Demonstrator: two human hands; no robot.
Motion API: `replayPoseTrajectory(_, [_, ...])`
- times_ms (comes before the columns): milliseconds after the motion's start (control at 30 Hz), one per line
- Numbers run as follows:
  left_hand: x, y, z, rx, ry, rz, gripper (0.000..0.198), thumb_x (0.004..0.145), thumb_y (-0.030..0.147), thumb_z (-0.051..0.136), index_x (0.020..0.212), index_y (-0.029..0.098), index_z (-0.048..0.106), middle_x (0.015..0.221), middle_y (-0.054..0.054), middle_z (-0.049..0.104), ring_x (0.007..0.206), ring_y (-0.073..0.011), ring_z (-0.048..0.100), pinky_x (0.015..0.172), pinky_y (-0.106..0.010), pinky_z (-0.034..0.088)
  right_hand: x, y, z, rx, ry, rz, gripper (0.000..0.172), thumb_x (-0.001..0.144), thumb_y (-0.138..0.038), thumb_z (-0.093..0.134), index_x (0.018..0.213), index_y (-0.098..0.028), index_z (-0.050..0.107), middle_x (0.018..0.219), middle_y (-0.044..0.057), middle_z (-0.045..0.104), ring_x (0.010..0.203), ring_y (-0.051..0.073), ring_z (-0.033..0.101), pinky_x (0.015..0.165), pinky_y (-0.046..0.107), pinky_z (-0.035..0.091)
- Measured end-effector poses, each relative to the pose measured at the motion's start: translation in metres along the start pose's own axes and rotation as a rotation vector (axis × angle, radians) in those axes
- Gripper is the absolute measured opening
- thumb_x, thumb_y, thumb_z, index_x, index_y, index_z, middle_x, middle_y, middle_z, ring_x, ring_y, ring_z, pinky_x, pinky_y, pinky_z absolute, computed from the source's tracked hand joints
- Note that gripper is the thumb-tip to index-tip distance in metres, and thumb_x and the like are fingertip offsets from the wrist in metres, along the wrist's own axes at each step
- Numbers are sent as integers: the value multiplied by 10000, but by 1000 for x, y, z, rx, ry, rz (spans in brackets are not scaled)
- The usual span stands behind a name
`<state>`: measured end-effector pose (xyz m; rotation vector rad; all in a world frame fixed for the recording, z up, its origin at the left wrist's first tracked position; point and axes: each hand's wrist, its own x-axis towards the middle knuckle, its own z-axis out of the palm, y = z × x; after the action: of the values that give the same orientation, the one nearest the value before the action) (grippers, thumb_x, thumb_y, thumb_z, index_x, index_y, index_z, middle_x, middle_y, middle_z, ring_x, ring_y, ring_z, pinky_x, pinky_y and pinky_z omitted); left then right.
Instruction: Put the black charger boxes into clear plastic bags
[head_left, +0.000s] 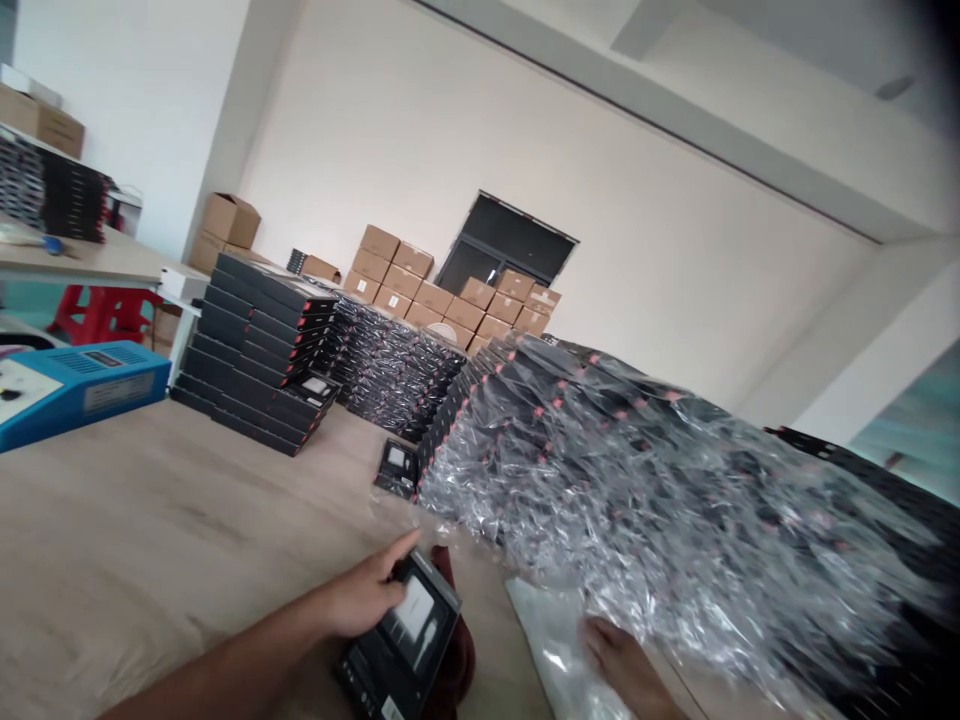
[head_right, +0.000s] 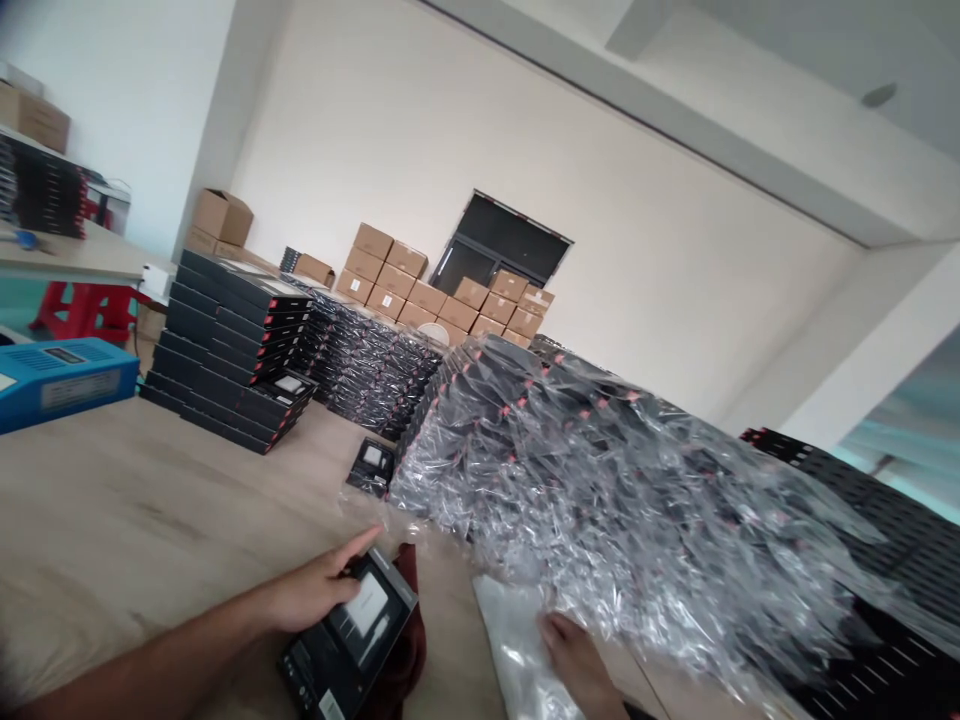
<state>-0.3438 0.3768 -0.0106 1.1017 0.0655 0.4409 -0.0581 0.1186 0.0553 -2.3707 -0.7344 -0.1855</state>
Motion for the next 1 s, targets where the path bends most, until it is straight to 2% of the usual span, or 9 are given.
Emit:
replayPoseTrajectory(100, [2,-4,-5,122,-73,-26,542,706,109,547,1236,219,580,852,-1,697,581,-111,540,547,-187,365,9,-16,2,-118,-184,-106,266,573,-446,581,424,-234,523,480,4,532,538,181,501,562,283,374])
replayPoseTrajectory(200, [6,-5,-11,230,-66,-64,414,695,147,552,1087,202,675,831,-4,689,628,-122,557,587,-196,385,8,-18,6,-141,-216,-89,251,558,-423,617,435,-231,510,473,-1,526,521,175,491,563,280,365])
replayPoseTrajectory(433, [11,1,-19,465,-48,-78,400,628,113,514,976,180,699,949,-4,672,784,-145,575,691,-226,408,-26,12,8,84,-351,-76,331,624,-532,605,590,-204,576,546,-21,535,558,150,497,541,244,379])
replayPoseTrajectory(600, [10,5,-18,589,-19,-57,271,624,149,533,810,186,726,1287,-23,537,1044,-197,546,853,-258,397,-36,10,18,6,-304,-96,410,701,-555,503,489,-204,496,475,-26,472,512,143,455,513,250,354])
replayPoseTrajectory(700, [11,6,-20,607,14,-92,272,620,155,532,799,188,735,1403,-22,433,1175,-229,484,932,-277,356,-28,-23,22,12,-221,-177,389,717,-541,504,505,-215,524,510,-16,520,550,165,494,549,258,391])
replayPoseTrajectory(800, [10,13,-20,599,57,-101,221,653,229,564,779,180,740,1377,-32,468,1159,-242,495,922,-276,357,-22,-73,34,112,-190,-317,371,770,-508,475,559,-215,559,561,-7,566,574,170,525,568,254,410])
replayPoseTrajectory(867, [8,20,-19,573,84,-89,281,730,381,555,739,165,736,1233,-53,586,1034,-230,557,858,-274,383,-23,-108,49,135,-187,-436,366,814,-471,448,600,-207,584,597,5,589,595,170,540,575,250,415])
replayPoseTrajectory(933, [4,28,-18,560,125,-90,507,805,552,440,697,149,727,949,-64,681,846,-208,589,769,-278,397,-28,-140,69,57,-165,-570,336,850,-405,429,651,-204,611,652,18,614,639,170,556,611,251,418])
replayPoseTrajectory(1000, [1,35,-19,572,172,-117,673,826,655,322,663,138,719,698,-53,656,693,-186,565,690,-280,386,-37,-165,89,-83,-139,-701,279,870,-315,432,706,-211,633,725,31,640,711,176,569,674,260,413])
